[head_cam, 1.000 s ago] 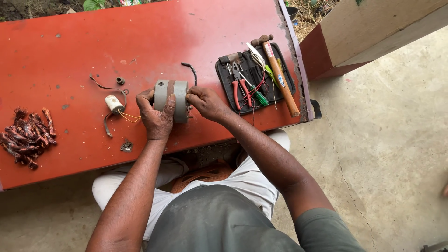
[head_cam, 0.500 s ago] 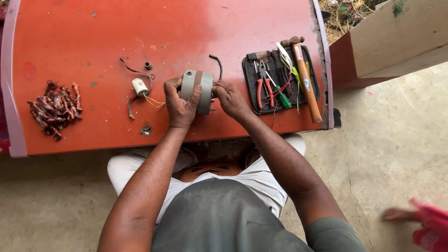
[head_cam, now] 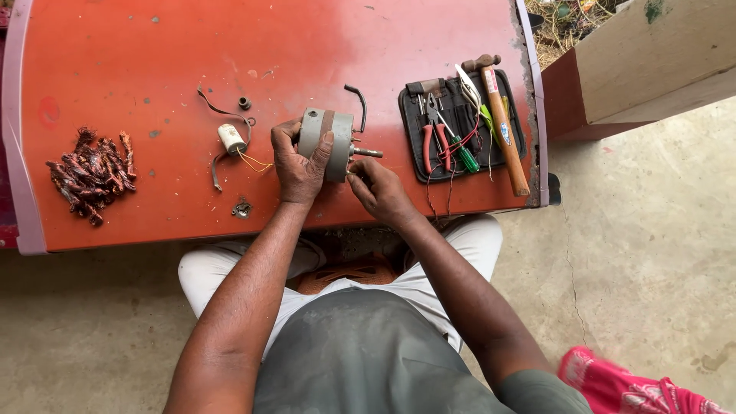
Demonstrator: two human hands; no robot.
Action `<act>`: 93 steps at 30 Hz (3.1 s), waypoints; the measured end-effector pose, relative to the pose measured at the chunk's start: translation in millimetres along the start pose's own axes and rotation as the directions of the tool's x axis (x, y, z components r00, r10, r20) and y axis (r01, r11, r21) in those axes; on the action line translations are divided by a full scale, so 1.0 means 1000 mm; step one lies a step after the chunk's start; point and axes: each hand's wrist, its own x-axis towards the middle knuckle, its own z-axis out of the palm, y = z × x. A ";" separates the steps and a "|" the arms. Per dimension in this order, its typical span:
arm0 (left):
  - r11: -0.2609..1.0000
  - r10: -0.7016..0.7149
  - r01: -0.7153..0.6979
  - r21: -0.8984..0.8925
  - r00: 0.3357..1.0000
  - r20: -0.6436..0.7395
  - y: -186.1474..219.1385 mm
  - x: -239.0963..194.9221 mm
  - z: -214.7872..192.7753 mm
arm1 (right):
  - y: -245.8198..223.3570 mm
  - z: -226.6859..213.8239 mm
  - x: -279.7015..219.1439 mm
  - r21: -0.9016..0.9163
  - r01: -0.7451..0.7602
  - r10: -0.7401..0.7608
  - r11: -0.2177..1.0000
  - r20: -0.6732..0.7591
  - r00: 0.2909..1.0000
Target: Disassembling and inspecting an electric motor and its components.
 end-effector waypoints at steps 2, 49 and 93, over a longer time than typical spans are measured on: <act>1.000 -0.013 0.013 -0.017 1.000 0.003 0.000 0.000 -0.001 | -0.004 -0.002 0.001 -0.095 0.042 -0.043 0.995 -0.008 0.999; 0.703 -0.632 0.695 0.151 0.514 0.580 0.040 0.023 -0.065 | -0.011 0.014 -0.033 0.631 -0.552 0.619 0.546 0.141 0.773; 0.993 -0.090 0.092 -0.073 0.996 0.028 0.034 -0.038 -0.034 | -0.012 -0.027 0.038 -0.066 -0.157 0.166 0.985 0.164 0.972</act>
